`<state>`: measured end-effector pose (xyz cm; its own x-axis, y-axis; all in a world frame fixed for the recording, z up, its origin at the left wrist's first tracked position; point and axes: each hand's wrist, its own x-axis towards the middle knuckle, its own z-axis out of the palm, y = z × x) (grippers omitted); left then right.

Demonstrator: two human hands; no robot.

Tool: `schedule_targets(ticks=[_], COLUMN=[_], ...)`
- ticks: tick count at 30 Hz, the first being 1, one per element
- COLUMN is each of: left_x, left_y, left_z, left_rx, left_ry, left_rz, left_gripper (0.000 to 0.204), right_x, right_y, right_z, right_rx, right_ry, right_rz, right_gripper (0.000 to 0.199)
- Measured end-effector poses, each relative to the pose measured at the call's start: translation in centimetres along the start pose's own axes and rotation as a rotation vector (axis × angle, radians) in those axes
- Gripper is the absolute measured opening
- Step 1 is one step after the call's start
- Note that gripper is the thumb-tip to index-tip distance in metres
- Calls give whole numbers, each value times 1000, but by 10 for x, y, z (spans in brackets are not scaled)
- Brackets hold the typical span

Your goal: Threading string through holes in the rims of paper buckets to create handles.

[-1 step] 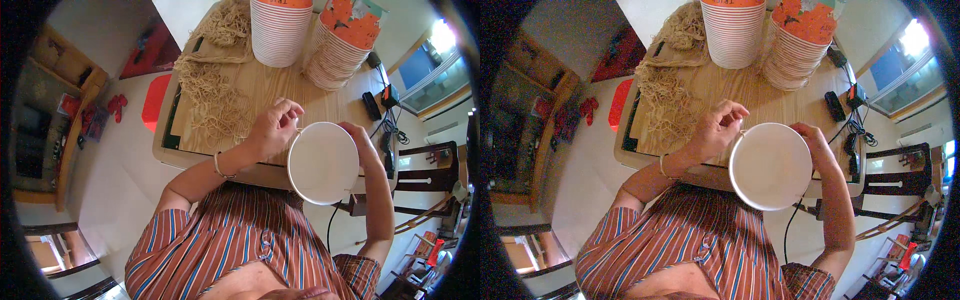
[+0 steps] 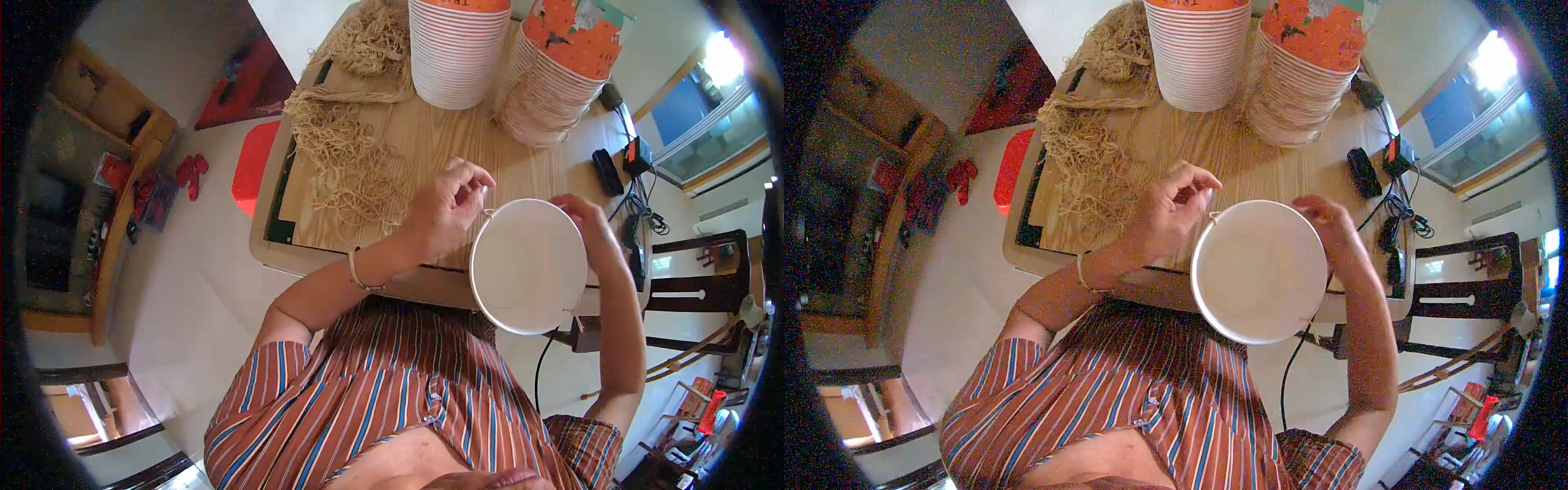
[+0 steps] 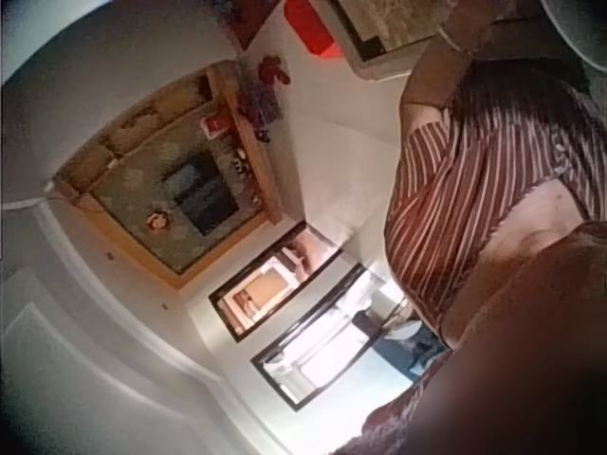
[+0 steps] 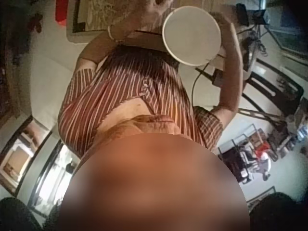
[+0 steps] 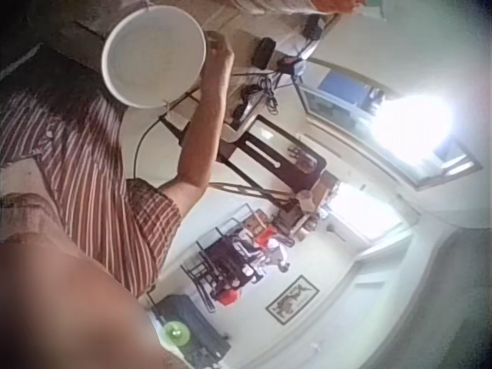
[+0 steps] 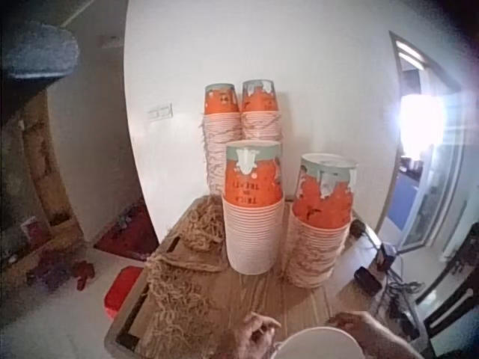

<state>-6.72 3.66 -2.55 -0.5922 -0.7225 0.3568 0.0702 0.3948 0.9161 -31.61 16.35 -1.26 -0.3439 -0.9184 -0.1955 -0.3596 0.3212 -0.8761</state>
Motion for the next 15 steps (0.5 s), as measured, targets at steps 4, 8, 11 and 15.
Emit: schedule_targets(ticks=[4,8,11,15], left_x=[-5,-8,-11,-13], left_y=[24,32,33,28], left_z=[-18,-21,-14,-8], left_rx=[68,133,151,176], left_ry=[-155,-272,-274,-211], left_rz=[-158,-202,-208,-156], left_gripper=[22,23,19,15], right_x=[-31,-75,-105,-114], right_y=[-62,-69,-74,-69], right_z=[-18,-17,-8,2], right_rx=[-136,-151,-142,-50], right_ry=[251,24,-33,-3], right_rz=[174,188,299,410], right_gripper=[18,16,15,15])
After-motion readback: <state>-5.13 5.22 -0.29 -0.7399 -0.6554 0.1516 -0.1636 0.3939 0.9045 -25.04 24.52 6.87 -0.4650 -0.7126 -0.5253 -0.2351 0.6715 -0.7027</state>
